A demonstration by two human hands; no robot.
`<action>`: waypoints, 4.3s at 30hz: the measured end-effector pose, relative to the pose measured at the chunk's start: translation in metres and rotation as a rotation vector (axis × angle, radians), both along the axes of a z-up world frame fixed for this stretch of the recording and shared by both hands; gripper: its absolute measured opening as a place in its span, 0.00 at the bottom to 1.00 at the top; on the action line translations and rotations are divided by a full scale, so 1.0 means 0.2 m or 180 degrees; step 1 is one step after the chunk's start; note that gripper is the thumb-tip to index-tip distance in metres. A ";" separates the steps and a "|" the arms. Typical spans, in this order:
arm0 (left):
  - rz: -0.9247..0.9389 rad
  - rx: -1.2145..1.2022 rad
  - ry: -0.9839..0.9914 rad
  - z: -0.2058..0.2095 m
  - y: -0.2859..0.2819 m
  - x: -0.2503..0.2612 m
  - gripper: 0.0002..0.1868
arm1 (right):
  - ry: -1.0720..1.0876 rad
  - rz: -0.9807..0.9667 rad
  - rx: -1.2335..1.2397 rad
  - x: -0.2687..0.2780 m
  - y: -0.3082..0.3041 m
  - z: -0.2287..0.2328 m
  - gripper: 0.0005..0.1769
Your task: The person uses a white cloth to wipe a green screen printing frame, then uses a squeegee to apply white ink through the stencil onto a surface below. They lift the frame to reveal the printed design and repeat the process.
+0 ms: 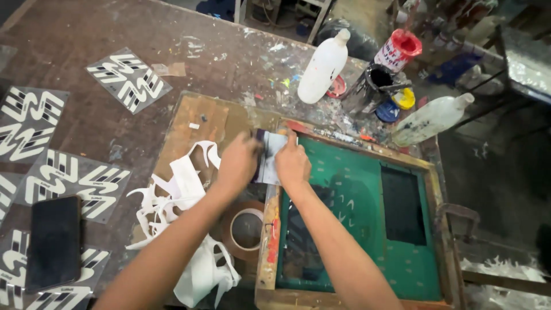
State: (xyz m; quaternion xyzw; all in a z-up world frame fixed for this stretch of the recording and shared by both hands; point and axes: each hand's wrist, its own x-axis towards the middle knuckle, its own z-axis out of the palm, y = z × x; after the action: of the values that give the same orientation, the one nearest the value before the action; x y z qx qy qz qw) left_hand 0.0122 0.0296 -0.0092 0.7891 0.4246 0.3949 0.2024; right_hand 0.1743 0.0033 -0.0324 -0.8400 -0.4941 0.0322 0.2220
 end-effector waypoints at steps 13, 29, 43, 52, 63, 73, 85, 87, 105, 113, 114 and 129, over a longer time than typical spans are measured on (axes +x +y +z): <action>-0.0105 -0.0068 -0.0279 -0.09 0.17 0.07 0.08 | -0.0256 -0.0076 -0.0098 0.08 0.09 -0.08 0.31; 0.0402 -0.0070 -0.0129 -0.15 0.31 0.20 0.07 | -0.0461 -0.0102 -0.0453 0.05 0.10 -0.05 0.32; 0.0110 -0.0409 -0.0143 -0.03 0.04 0.04 0.07 | -0.0346 -0.0070 -0.0440 0.06 0.09 -0.07 0.32; 0.0393 -0.0476 0.0003 -0.06 0.20 0.16 0.07 | -0.0305 -0.0174 -0.0392 0.05 0.10 -0.05 0.30; 0.0256 -0.0870 0.0187 0.02 0.18 0.11 0.10 | -0.0357 -0.0098 -0.0482 0.04 0.07 -0.03 0.29; 0.0290 -0.0349 0.0900 0.16 0.35 0.06 0.11 | -0.0347 -0.0169 -0.0403 0.04 0.10 -0.02 0.31; -0.0253 -0.0134 0.0134 -0.02 -0.15 -0.08 0.12 | -0.0130 -0.0181 -0.0527 0.04 0.09 -0.02 0.33; -0.0179 -0.0307 0.0066 -0.02 -0.10 -0.06 0.13 | -0.0115 -0.0151 -0.0472 0.04 0.10 -0.02 0.33; 0.0325 -0.1239 -0.0332 0.06 -0.37 -0.14 0.14 | -0.0161 -0.0105 -0.0219 0.09 0.09 -0.12 0.30; 0.0168 -0.0613 -0.1855 0.44 -0.47 -0.14 0.24 | 0.1139 -0.0335 0.0023 0.38 0.30 -0.38 0.31; 0.0153 -0.0585 -0.1881 0.47 -0.49 -0.12 0.24 | 0.1114 -0.0333 0.0056 0.38 0.28 -0.40 0.31; 0.0125 -0.0530 -0.1881 0.66 -0.52 -0.07 0.12 | 0.3682 -0.0127 -0.0973 0.22 -0.14 0.14 0.24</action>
State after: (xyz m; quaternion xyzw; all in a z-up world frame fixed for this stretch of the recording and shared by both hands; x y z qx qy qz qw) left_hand -0.0020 -0.0743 0.1230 0.6124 0.3934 0.5750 0.3735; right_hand 0.2179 -0.0248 -0.0049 -0.7176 -0.2670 0.5508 0.3322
